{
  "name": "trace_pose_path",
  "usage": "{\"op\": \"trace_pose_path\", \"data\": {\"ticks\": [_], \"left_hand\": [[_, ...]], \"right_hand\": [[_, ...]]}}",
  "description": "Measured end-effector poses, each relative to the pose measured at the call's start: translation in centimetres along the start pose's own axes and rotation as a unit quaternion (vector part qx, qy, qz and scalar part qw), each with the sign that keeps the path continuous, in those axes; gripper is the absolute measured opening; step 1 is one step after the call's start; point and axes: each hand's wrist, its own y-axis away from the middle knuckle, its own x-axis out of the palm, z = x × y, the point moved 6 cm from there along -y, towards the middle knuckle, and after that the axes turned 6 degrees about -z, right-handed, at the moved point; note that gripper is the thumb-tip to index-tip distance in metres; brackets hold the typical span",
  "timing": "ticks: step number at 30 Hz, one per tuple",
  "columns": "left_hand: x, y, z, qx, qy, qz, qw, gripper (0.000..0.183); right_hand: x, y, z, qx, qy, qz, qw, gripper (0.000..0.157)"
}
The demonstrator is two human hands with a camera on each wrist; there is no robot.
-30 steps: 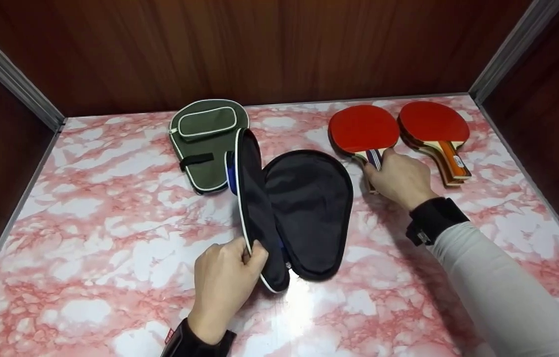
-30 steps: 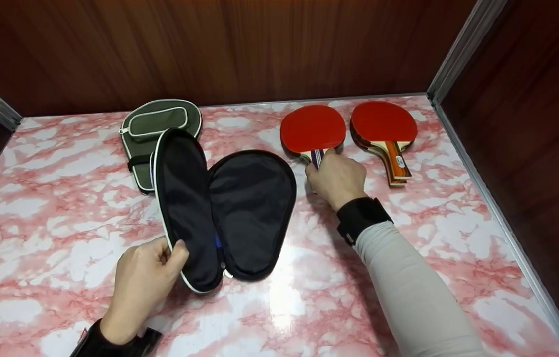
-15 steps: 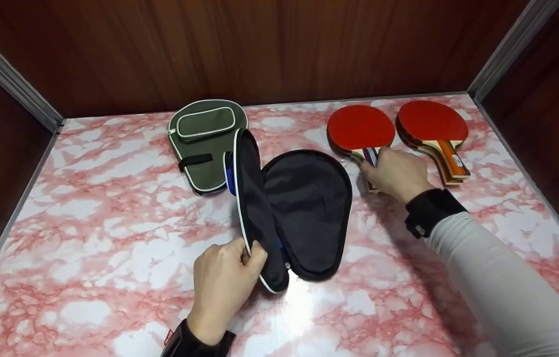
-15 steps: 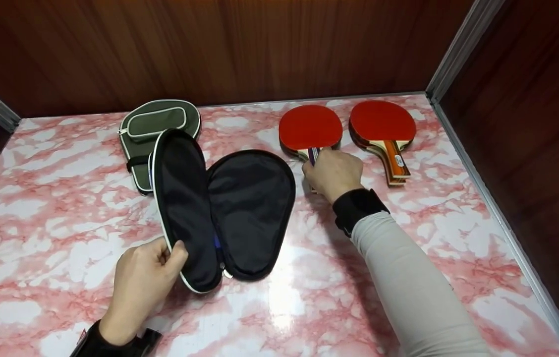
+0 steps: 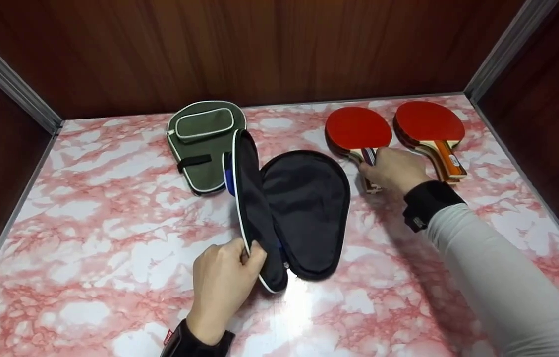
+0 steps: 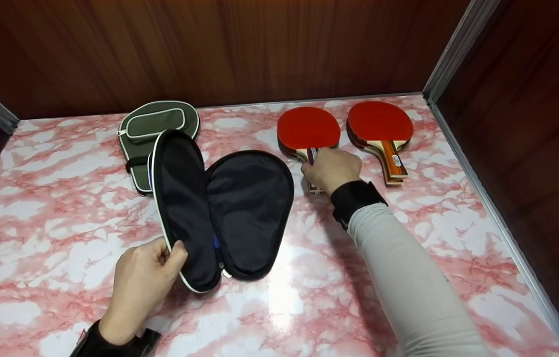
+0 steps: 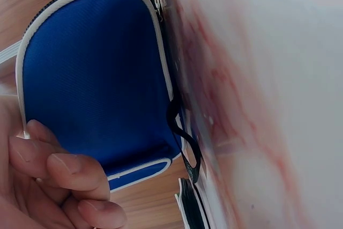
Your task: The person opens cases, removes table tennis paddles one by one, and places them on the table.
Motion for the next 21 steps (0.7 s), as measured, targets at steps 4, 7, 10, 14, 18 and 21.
{"op": "trace_pose_path", "data": {"ticks": [4, 7, 10, 14, 18, 21], "left_hand": [[0.1, 0.0, -0.1, 0.002, -0.003, 0.001, 1.0000, 0.045], [0.2, 0.0, -0.2, 0.005, -0.005, 0.000, 1.0000, 0.045], [0.2, 0.0, -0.3, 0.006, -0.007, -0.002, 1.0000, 0.046], [0.2, -0.1, -0.4, 0.006, -0.005, 0.000, 1.0000, 0.045], [0.1, -0.2, -0.3, 0.001, -0.003, 0.003, 1.0000, 0.046], [0.1, -0.1, -0.1, -0.008, -0.001, 0.006, 0.9999, 0.048]], "right_hand": [[0.1, 0.0, -0.2, 0.011, -0.013, 0.014, 1.000, 0.044], [0.2, 0.1, -0.4, 0.019, -0.020, 0.021, 0.999, 0.051], [0.2, 0.3, -0.7, 0.024, -0.038, 0.026, 0.999, 0.064], [0.1, 1.2, -1.2, 0.015, -0.074, 0.009, 0.997, 0.075], [-0.2, 3.0, -1.4, -0.012, -0.088, -0.044, 0.995, 0.081], [-0.5, 4.9, -1.1, -0.047, -0.098, -0.115, 0.987, 0.077]]}}
